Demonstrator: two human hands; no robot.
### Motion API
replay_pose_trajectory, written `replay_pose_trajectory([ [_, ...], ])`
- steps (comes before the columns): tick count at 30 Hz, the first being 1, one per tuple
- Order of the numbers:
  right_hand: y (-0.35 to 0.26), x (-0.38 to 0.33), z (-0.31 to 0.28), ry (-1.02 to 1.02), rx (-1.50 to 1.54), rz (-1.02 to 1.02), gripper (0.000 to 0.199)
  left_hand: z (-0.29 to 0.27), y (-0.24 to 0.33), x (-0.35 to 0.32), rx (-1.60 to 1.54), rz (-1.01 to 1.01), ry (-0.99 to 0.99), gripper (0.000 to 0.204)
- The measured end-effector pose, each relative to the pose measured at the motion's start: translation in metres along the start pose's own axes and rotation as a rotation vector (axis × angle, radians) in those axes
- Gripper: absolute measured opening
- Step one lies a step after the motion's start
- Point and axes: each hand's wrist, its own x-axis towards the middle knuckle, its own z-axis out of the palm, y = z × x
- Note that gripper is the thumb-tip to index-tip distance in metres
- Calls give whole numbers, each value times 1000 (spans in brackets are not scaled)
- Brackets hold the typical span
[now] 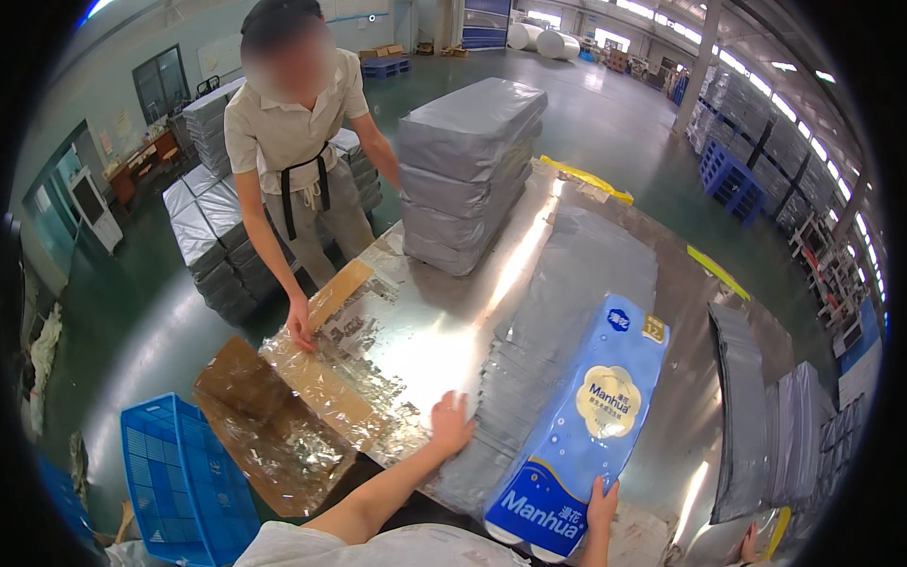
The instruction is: The person slides a pack of tissues into a grey plastic bag, seals the opening by folding the flap, and places the completed package onto a stack of similar items on a metal table.
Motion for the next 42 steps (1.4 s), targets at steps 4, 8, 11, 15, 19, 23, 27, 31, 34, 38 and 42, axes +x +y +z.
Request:
replay_pose_trajectory([
  [4, 25, -75, 30, -92, 437, 235, 43, -20, 32, -34, -390, 153, -339, 28],
  [8, -33, -165, 49, -133, 705, 427, 42, -37, -4, -79, -485, -36, -555, 23],
  [11, -11, -211, 62, -125, 637, 333, 60, -57, -30, -102, -553, -56, -754, 23],
  [15, -34, -231, 77, -219, 493, 653, 67, -73, -70, -141, -705, 33, -832, 40],
  [19, -32, -248, 82, -229, 599, 771, 64, -65, -60, -143, -935, -147, -928, 38],
  [23, -26, -255, 87, -338, 767, 897, 47, -67, -60, -137, -1097, -473, -1056, 22],
  [27, -41, -260, 89, -242, 882, 862, 27, -69, -64, -138, -1173, -524, -1056, 20],
  [31, -25, -263, 91, -244, 998, 846, 22, -77, -69, -136, -1159, -506, -1072, 21],
  [34, -20, -268, 92, -288, 925, 855, 19, -82, -77, -138, -1155, -475, -1105, 21],
  [38, -21, -278, 77, -477, 744, 772, 20, -100, -94, -136, -1059, -334, -1325, 24],
  [42, -84, -289, 31, -729, 587, 725, 36, -119, -106, -138, -895, -162, -1669, 27],
])
